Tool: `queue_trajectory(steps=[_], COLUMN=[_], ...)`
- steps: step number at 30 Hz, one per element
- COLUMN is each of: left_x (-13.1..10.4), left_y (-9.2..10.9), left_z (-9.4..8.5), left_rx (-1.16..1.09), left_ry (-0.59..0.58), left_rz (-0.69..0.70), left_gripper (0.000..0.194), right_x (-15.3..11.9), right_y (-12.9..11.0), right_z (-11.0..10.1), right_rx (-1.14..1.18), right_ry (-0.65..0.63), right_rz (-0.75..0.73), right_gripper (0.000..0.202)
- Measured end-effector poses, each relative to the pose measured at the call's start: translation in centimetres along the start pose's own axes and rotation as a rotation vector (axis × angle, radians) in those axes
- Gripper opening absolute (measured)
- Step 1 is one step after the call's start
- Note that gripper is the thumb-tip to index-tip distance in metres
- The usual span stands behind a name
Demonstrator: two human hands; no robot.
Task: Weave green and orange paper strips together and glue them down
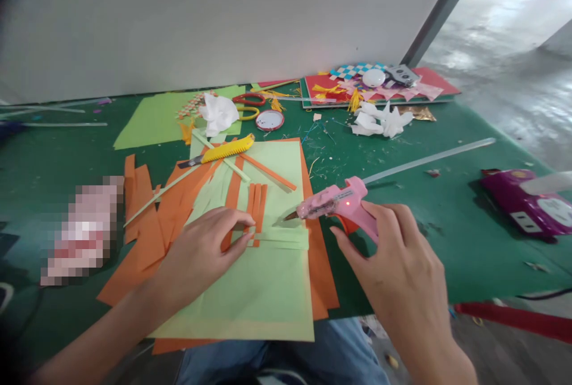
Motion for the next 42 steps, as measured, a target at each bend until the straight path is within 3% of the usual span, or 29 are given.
queue_trajectory(steps=[5, 13, 20, 27, 42], left_x=[0.3, 0.5, 0.4, 0.3, -0.3], left_y=[1.2, 3.0, 2.9, 3.7, 2.9], left_z=[-0.3, -0.4, -0.6, -0.4, -0.3], left_rx=[0.108, 0.320, 0.287, 0.404, 0.308], left_ry=[0.003, 0.057, 0.018, 0.127, 0.120], left_rz=[-0.012, 0.012, -0.024, -0.002, -0.034], left_gripper=[0.016, 0.013, 0.016, 0.015, 0.015], right_x=[-0.3, -0.8, -0.8, -0.9, -0.7], right_y=[1.5, 2.6, 3.2, 3.6, 3.8], right_z=[-0.2, -0.3, -0.9, -0.9, -0.8], right_rx=[0.013, 0.025, 0.009, 0.005, 0.008], right_ry=[-0.007, -0.010, 0.033, 0.019, 0.024], right_rz=[0.058, 0.077, 0.067, 0.097, 0.094], right_gripper=[0.052, 0.052, 0.044, 0.045, 0.045])
Point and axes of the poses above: each hand's wrist, its own x-axis towards the middle knuckle, its own z-axis out of the palm, y = z × x, the point moved 7 cm from there along x, towards the middle knuckle, and after that the axes turned 8 degrees about x, right-handed, at the moved point
